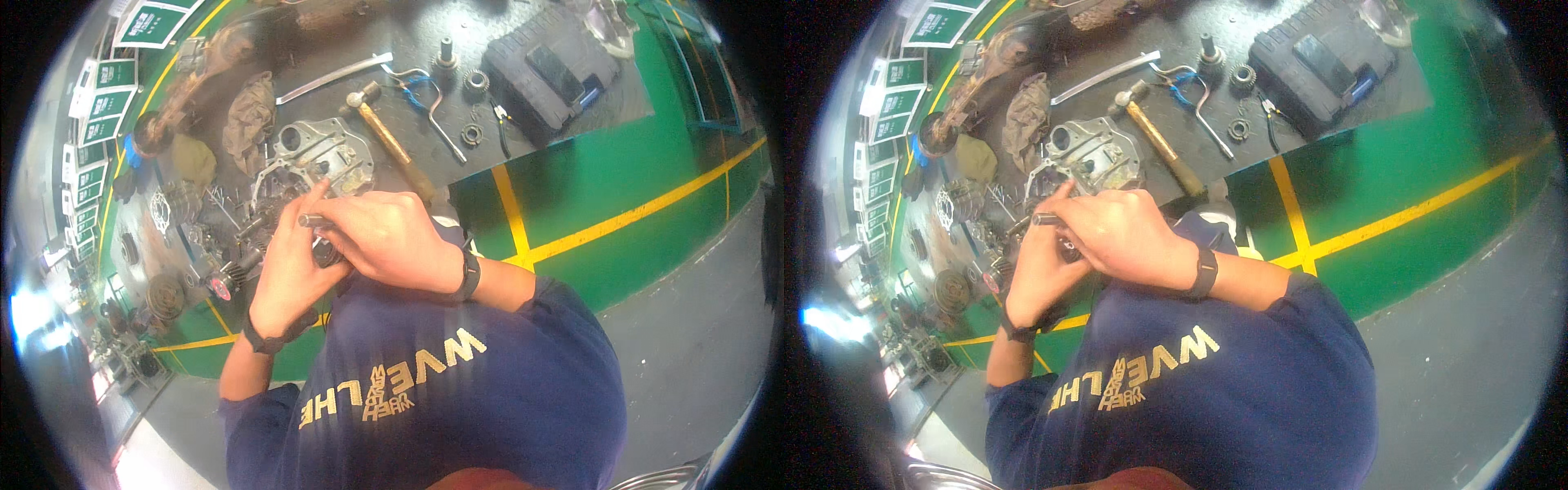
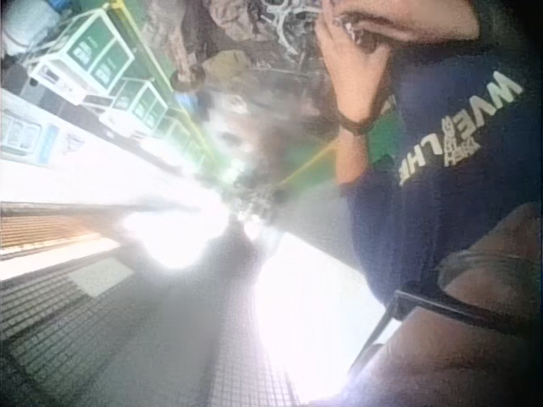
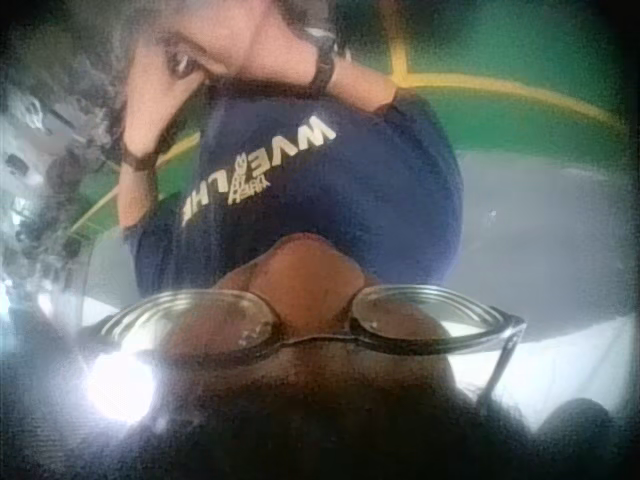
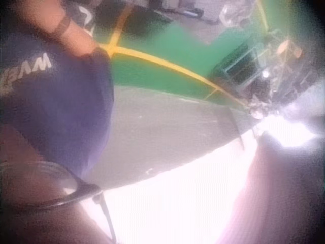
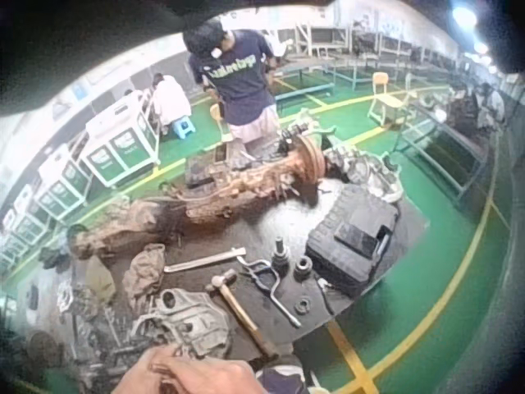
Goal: The person disassembles an automotive transmission on a workbench by using a large breaker bar and a hammer to loosen components, then removing the gear assemblies and bearings by hand.
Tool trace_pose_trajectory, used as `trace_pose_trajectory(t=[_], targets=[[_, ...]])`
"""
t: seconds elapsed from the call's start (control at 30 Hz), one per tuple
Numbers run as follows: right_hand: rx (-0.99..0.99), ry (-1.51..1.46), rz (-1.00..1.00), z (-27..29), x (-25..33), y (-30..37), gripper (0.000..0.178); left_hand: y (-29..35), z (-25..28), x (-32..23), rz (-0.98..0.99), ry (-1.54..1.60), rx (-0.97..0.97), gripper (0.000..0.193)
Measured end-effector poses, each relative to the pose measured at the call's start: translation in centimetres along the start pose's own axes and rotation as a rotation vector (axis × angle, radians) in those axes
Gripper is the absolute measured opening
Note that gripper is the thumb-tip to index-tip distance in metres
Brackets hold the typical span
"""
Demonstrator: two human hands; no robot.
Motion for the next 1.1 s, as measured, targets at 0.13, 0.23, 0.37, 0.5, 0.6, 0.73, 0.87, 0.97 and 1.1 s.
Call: trace_pose_trajectory(t=[0.13,0.23,0.37,0.5,0.6,0.73,0.87,0.97,1.1], targets=[[0.007,-0.062,-0.051,1.9,-3.6,1.2,0.033,-2.0,-5.1,0.3,0.115,0.148,-0.055,0.059],[0.013,-0.215,-0.034,3.8,-7.5,2.0,0.036,-3.4,-6.1,-1.0,0.195,0.182,-0.026,0.060],[-0.001,-0.385,-0.522,6.2,-17.3,4.7,0.046,-3.0,-7.7,-0.1,0.330,0.408,-0.133,0.062],[0.053,0.467,-0.887,7.5,-30.3,10.9,0.051,-3.5,-7.7,1.5,0.434,0.471,-0.126,0.065],[0.073,0.425,-0.878,6.2,-33.1,12.4,0.050,-4.2,-10.3,4.9,0.355,0.347,-0.179,0.076],[0.013,0.520,-0.780,4.4,-35.7,12.8,0.055,-8.1,-13.9,5.5,0.376,0.501,0.023,0.078],[0.063,0.636,-0.698,3.8,-36.4,11.8,0.067,-8.3,-15.9,5.1,0.488,1.160,0.119,0.067],[0.167,0.642,-0.687,4.1,-36.3,10.5,0.068,-7.5,-14.9,4.1,0.456,1.733,0.158,0.047],[0.172,0.685,-0.700,4.7,-37.4,11.2,0.058,-7.2,-13.4,3.5,0.360,1.785,0.066,0.047]])
Point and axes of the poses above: each hand's wrist, its own y-axis away from the middle knuckle, its own z-axis out of the back of the hand, x = y × z, the point moved 1 cm from there along -y, towards the middle knuckle
